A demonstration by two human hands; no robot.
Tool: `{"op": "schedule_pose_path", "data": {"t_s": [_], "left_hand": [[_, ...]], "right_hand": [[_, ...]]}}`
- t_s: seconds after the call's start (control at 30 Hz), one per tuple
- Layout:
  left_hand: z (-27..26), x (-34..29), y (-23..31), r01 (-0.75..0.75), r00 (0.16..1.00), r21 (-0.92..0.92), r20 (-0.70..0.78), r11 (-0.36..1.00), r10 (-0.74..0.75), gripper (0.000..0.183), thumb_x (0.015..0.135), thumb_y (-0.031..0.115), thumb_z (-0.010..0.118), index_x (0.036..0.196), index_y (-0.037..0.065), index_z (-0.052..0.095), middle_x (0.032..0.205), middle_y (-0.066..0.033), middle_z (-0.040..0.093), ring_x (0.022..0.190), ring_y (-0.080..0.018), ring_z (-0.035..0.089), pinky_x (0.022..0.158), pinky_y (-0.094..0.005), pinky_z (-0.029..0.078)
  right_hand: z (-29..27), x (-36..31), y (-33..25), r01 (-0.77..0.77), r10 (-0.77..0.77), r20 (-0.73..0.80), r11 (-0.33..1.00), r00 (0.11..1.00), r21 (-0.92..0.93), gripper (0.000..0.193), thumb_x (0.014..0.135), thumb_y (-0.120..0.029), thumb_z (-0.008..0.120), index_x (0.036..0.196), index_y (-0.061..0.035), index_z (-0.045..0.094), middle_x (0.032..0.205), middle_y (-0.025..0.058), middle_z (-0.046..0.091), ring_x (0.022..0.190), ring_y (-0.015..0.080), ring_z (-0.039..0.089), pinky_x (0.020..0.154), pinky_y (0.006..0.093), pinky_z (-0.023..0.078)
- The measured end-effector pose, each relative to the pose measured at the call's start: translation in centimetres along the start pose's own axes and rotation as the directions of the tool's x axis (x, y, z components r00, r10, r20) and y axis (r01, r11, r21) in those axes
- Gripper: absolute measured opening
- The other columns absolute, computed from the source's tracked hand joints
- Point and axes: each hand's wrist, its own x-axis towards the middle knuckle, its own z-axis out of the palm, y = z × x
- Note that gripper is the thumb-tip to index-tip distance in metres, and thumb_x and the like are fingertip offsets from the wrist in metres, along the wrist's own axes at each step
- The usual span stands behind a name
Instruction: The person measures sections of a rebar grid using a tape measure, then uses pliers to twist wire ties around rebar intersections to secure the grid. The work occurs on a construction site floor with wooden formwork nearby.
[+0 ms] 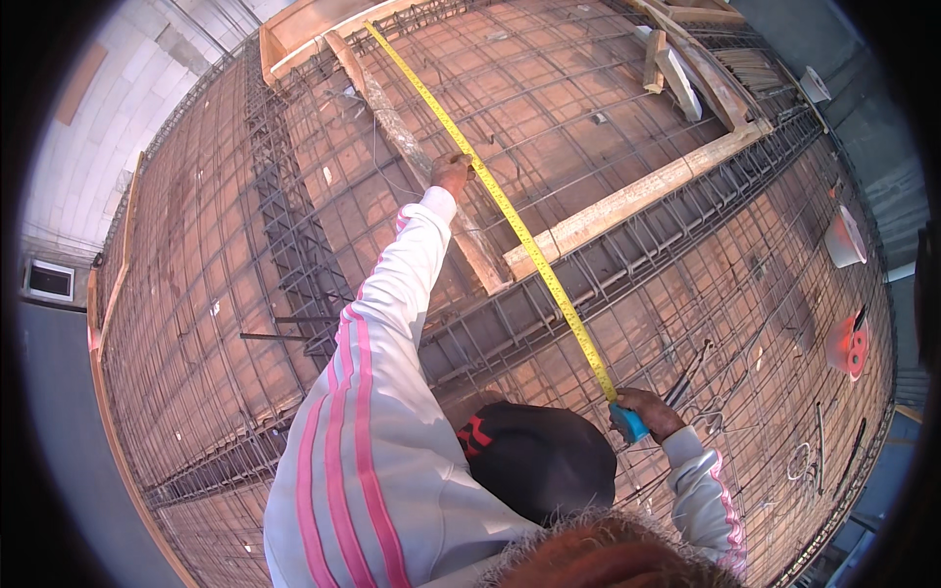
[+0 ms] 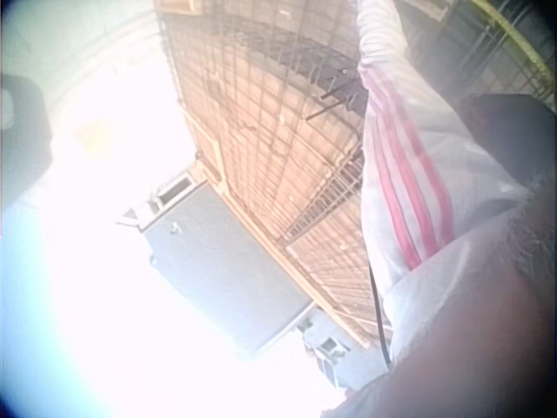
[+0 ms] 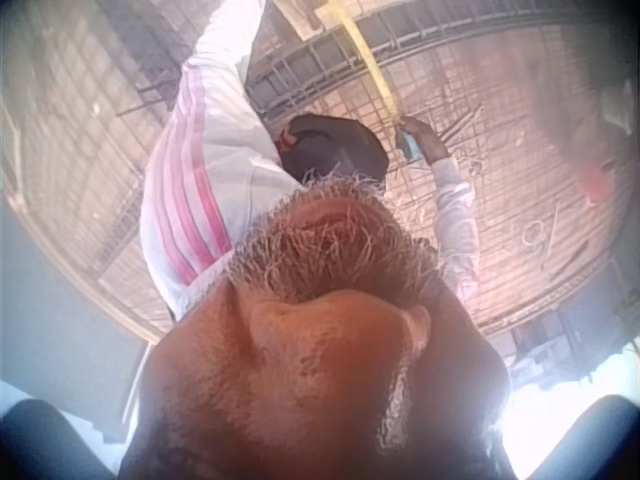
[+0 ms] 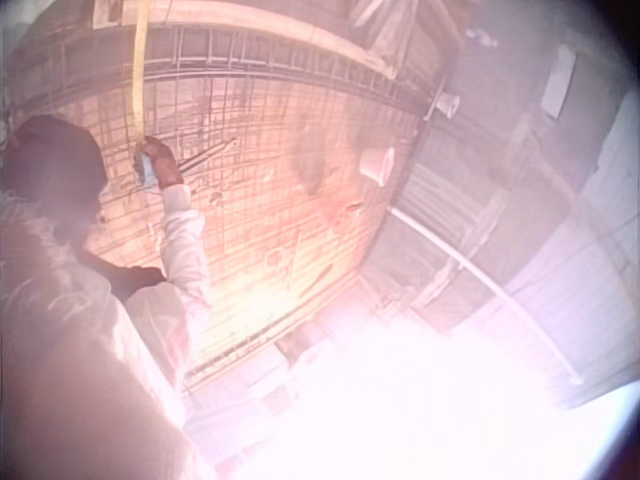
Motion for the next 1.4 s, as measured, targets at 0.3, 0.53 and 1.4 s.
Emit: {"op": "schedule_pose_path", "data": {"t_s": [0.3,0.53,1.4], "left_hand": [[-2.0,-11.4,2.9,-0.446,0.825,0.529,-0.069,0.722,0.561,0.019,0.089,0.020,0.065,0.103,0.009,0.069,0.102,-0.0128,0.069,0.100,-0.0319,0.065,0.087,-0.0417,0.049],[-7.9,-14.3,-0.2,-0.323,0.839,0.556,-0.206,0.766,0.503,0.019,0.090,0.023,0.065,0.103,0.010,0.068,0.106,-0.0127,0.066,0.104,-0.0363,0.059,0.090,-0.0477,0.046],[-9.3,-20.3,-8.6,-0.253,0.905,0.907,0.100,0.337,0.413,0.032,0.098,0.034,0.051,0.122,0.015,0.062,0.104,-0.0112,0.067,0.096,-0.0319,0.059,0.093,-0.0468,0.040]], "right_hand": [[3.3,9.5,-5.3,0.109,-0.109,-0.011,0.993,0.994,-0.053,0.028,0.096,-0.028,0.056,0.102,-0.0014,0.063,0.083,0.0078,0.064,0.072,0.0167,0.062,0.064,0.0315,0.051],[3.9,11.8,-6.6,0.172,-0.180,-0.023,0.966,0.983,-0.193,0.030,0.097,-0.031,0.052,0.101,-0.0025,0.061,0.082,0.0109,0.065,0.068,0.0198,0.064,0.058,0.0341,0.052],[3.2,15.4,-9.9,0.178,-0.248,-0.185,0.928,0.951,-0.328,0.041,0.092,-0.037,0.061,0.102,0.0026,0.067,0.082,0.0091,0.064,0.070,0.0196,0.060,0.065,0.0334,0.049]]}}
